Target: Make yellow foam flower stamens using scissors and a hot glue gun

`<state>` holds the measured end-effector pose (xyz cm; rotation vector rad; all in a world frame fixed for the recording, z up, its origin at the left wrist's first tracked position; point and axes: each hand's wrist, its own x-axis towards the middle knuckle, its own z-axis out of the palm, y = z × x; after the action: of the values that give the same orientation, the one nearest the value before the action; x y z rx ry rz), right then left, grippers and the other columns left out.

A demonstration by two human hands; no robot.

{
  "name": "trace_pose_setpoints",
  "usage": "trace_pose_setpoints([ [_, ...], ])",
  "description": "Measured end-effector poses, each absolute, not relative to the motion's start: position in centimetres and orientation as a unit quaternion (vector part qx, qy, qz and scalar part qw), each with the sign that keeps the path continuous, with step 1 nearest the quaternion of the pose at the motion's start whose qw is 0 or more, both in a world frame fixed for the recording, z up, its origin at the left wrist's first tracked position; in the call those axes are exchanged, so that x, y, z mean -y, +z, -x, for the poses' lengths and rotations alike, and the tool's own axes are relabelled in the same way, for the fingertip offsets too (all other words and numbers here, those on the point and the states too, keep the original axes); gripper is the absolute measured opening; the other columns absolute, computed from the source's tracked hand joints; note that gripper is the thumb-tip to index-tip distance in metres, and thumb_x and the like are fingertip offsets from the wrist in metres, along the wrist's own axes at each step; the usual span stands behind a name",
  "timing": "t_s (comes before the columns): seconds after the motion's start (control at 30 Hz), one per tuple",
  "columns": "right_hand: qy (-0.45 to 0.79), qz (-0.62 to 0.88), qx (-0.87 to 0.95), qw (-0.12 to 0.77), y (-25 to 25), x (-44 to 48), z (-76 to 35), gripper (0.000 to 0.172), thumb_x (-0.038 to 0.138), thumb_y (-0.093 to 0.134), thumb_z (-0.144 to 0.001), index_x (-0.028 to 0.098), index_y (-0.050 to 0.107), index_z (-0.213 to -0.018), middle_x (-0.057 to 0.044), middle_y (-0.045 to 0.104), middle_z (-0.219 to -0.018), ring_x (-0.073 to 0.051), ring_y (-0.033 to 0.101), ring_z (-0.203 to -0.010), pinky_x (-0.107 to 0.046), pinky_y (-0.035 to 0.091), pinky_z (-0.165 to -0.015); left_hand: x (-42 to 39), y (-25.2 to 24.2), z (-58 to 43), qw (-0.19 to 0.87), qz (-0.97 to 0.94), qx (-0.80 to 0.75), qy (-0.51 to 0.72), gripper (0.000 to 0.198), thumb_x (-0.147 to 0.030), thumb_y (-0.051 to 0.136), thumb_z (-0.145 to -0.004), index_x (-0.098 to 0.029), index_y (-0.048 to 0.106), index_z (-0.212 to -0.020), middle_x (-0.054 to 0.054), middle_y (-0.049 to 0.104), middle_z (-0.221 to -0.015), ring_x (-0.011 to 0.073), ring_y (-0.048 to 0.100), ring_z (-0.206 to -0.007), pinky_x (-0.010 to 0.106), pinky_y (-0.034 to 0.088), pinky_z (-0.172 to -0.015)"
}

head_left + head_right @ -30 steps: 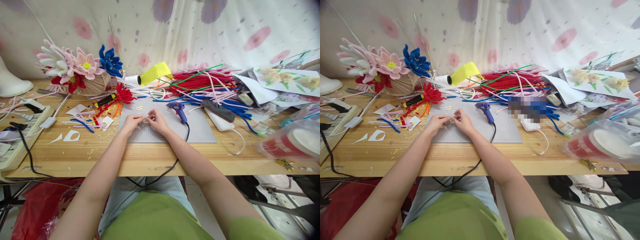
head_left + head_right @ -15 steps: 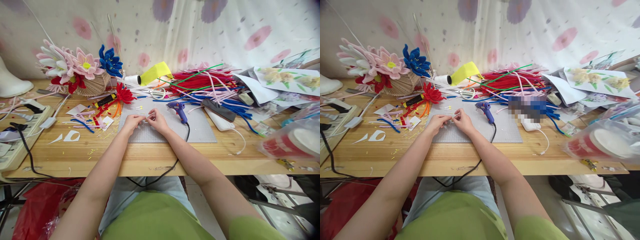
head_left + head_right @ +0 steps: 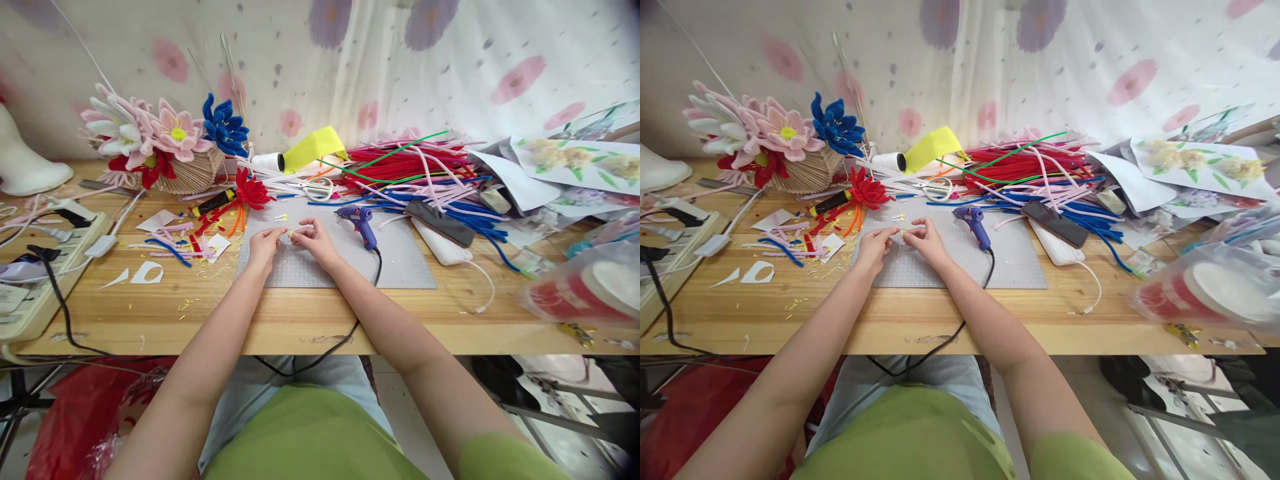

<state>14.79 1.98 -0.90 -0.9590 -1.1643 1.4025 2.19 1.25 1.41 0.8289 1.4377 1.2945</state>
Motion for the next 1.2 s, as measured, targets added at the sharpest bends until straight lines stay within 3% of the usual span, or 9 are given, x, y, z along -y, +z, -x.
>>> trace_pose_setpoints([
  [0.17,0.526,0.448,0.518,0.503,-1.04,-1.96,-15.03,0.040,0.032,0.066,-0.061,0.022,0.039,-0.089,0.008,0.059,-0.062,-0.008,0.053,-0.055,-0.025,0.043,-0.060,-0.75,1.35,-2.42,0.479,-0.383,-0.603,0.510,0.031,-0.041,0.075,-0.052,-0.013,0.070,-0.066,-0.002,0.049,-0.047,0.0055,0.035,-0.045,0.022,0.020,-0.042],
  [0.4,0.500,0.465,0.537,0.495,-0.89,-1.83,-15.21,0.040,0.036,0.066,-0.061,0.022,0.041,-0.088,0.007,0.059,-0.063,-0.010,0.054,-0.058,-0.025,0.041,-0.060,-0.68,1.03,-2.46,0.470,-0.413,-0.597,0.502,0.027,-0.036,0.077,-0.049,-0.014,0.071,-0.064,0.000,0.056,-0.052,0.0070,0.040,-0.049,0.022,0.026,-0.046],
  [0.8,0.578,0.401,0.460,0.542,-0.73,-1.96,-15.44,0.045,0.035,0.070,-0.059,0.023,0.040,-0.090,0.007,0.061,-0.069,-0.009,0.058,-0.063,-0.029,0.048,-0.071,-0.90,1.19,-2.16,0.502,-0.344,-0.593,0.527,0.016,-0.027,0.072,-0.054,-0.014,0.066,-0.060,-0.004,0.045,-0.047,0.0055,0.033,-0.046,0.022,0.015,-0.042],
  [1.03,0.593,0.391,0.493,0.503,-0.64,-1.61,-14.81,0.055,0.036,0.076,-0.054,0.023,0.039,-0.092,0.006,0.062,-0.071,-0.010,0.057,-0.064,-0.027,0.044,-0.066,-0.67,1.36,-2.56,0.475,-0.348,-0.587,0.555,0.011,-0.024,0.071,-0.054,-0.015,0.065,-0.056,-0.002,0.052,-0.054,0.0058,0.037,-0.051,0.021,0.024,-0.046],
  [1.2,0.601,0.386,0.481,0.509,-0.19,-1.41,-15.04,0.049,0.049,0.067,-0.063,0.023,0.040,-0.095,0.004,0.062,-0.074,-0.011,0.059,-0.070,-0.028,0.045,-0.069,-0.70,1.16,-2.63,0.465,-0.344,-0.591,0.562,0.011,-0.024,0.070,-0.056,-0.015,0.063,-0.054,-0.002,0.052,-0.053,0.0066,0.038,-0.052,0.021,0.028,-0.049],
])
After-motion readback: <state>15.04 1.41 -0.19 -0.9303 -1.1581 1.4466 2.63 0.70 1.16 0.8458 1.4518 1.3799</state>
